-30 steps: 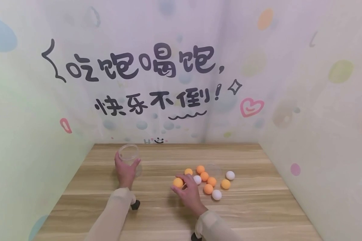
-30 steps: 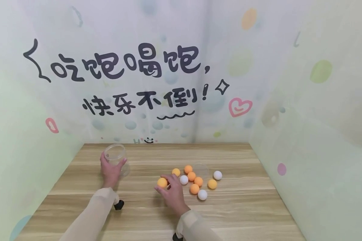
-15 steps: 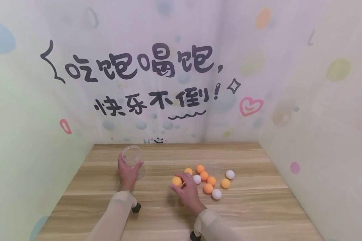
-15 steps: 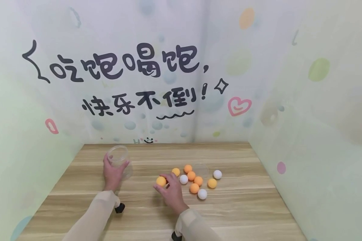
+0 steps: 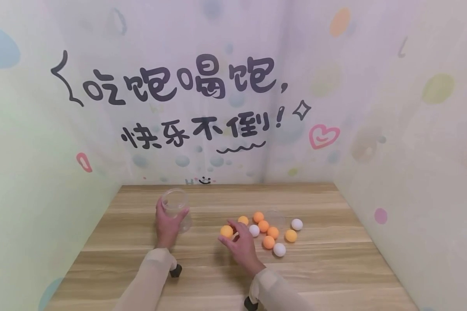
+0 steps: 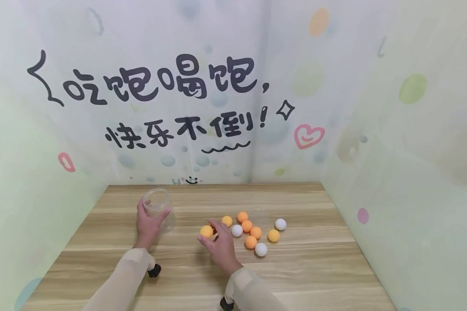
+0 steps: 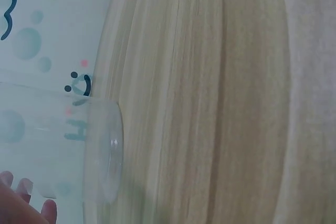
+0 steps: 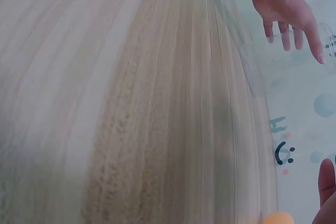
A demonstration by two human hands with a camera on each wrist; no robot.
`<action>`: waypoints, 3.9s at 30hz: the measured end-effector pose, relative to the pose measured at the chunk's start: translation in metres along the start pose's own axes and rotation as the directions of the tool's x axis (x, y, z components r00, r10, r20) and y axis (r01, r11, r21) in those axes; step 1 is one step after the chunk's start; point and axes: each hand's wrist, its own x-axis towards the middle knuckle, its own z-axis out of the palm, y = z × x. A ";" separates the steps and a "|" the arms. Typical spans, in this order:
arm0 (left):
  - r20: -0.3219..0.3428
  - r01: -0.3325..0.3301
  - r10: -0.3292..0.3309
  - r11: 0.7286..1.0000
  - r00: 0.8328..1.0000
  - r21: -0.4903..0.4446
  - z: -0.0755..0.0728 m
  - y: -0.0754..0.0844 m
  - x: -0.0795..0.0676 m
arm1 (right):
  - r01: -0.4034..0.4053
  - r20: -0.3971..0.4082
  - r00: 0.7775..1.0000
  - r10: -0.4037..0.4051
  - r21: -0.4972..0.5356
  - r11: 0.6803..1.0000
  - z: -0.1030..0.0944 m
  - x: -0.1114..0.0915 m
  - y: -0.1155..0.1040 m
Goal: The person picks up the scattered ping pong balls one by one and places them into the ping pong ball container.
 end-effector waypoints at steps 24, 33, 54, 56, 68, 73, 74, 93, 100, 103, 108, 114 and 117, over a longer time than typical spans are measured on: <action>0.091 -0.087 0.087 0.996 0.992 -0.006 0.005 -0.004 -0.010 | 0.043 -0.036 0.998 -0.042 0.020 0.999 0.000 0.002 0.001; 0.119 -0.083 0.083 0.997 0.989 -0.003 0.005 -0.004 -0.015 | -0.017 -0.029 0.999 0.017 0.029 0.999 0.000 0.003 -0.001; 0.170 -0.142 0.149 0.988 0.974 -0.052 0.006 -0.005 -0.022 | -0.017 0.014 1.000 0.017 0.025 1.000 -0.006 0.012 -0.005; 0.171 -0.144 0.150 0.988 0.974 -0.050 0.006 -0.004 -0.022 | -0.023 0.015 1.000 0.022 0.026 0.999 -0.006 0.013 -0.006; 0.192 -0.141 0.148 0.989 0.970 -0.052 0.005 -0.003 -0.024 | -0.079 0.036 0.996 0.079 0.010 0.997 -0.008 0.018 -0.008; 0.190 -0.144 0.154 0.987 0.970 -0.065 0.005 -0.003 -0.024 | -0.101 0.042 0.994 0.100 0.010 0.995 -0.008 0.020 -0.011; 0.190 -0.146 0.157 0.987 0.969 -0.070 0.005 -0.004 -0.024 | -0.105 0.043 0.994 0.105 0.007 0.994 -0.008 0.020 -0.011; 0.260 -0.143 0.160 0.986 0.952 -0.086 0.000 0.022 -0.038 | -0.107 0.034 0.994 0.106 0.005 0.994 -0.005 0.024 -0.017; 0.267 -0.143 0.163 0.985 0.950 -0.092 0.006 -0.003 -0.029 | -0.060 0.047 0.997 0.059 0.041 0.997 -0.004 0.027 -0.020; 0.273 -0.146 0.168 0.984 0.947 -0.100 0.006 -0.005 -0.029 | -0.054 0.048 0.997 0.052 0.040 0.998 -0.003 0.027 -0.021; 0.294 -0.145 0.168 0.984 0.941 -0.101 0.006 -0.002 -0.031 | -0.066 0.055 0.996 0.063 0.045 0.997 -0.003 0.029 -0.022; 0.335 -0.119 0.134 0.991 0.933 -0.066 0.008 0.000 -0.031 | -0.083 0.065 0.995 0.079 0.058 0.995 -0.004 0.033 -0.025; 0.361 -0.117 0.133 0.991 0.923 -0.065 0.008 0.000 -0.031 | -0.106 0.068 0.993 0.101 0.076 0.991 -0.004 0.033 -0.026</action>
